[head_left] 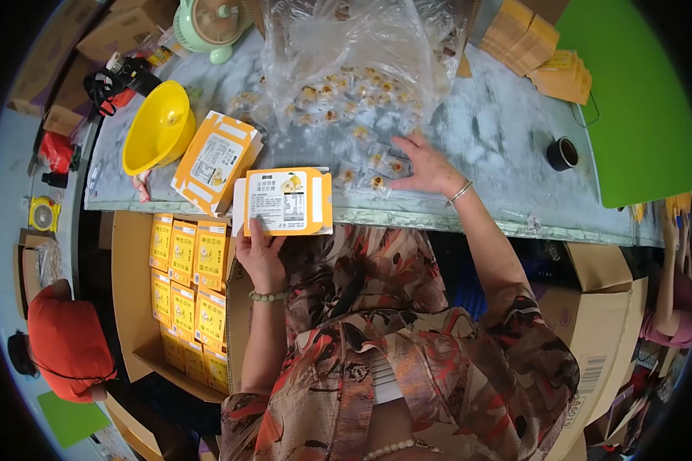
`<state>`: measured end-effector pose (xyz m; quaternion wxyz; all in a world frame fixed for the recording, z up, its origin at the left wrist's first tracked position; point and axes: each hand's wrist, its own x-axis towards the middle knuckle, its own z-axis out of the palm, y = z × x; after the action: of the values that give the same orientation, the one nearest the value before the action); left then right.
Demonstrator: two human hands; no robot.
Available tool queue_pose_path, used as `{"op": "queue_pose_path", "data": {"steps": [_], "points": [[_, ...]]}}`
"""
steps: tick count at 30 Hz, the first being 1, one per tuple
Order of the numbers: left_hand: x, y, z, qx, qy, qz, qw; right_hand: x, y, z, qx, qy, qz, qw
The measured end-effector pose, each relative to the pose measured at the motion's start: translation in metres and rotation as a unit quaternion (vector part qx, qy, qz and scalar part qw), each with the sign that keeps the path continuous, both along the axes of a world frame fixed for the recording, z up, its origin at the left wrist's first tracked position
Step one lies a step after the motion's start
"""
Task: Packing individual yellow product boxes into larger cardboard shipping cartons.
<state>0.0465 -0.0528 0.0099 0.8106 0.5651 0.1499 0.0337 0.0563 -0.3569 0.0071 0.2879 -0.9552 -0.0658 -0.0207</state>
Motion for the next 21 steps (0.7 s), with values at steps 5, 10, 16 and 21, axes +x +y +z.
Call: {"op": "queue_pose_path", "data": {"steps": [5, 10, 16, 21], "points": [[0.004, -0.008, -0.008, -0.007, -0.005, -0.008, 1.000, 0.011, 0.017, 0.023, -0.037, 0.088, 0.025, 0.995], [0.011, -0.027, -0.005, -0.023, 0.007, -0.007, 1.000, 0.040, 0.023, 0.030, -0.116, 0.166, 0.050, 0.978], [0.027, -0.031, -0.010, -0.010, 0.023, -0.010, 1.000, 0.029, 0.025, 0.015, -0.109, 0.144, 0.103, 0.978], [0.035, -0.040, -0.009, 0.007, 0.027, -0.021, 0.999, 0.016, 0.027, 0.005, -0.029, 0.086, 0.038, 0.995]]}}
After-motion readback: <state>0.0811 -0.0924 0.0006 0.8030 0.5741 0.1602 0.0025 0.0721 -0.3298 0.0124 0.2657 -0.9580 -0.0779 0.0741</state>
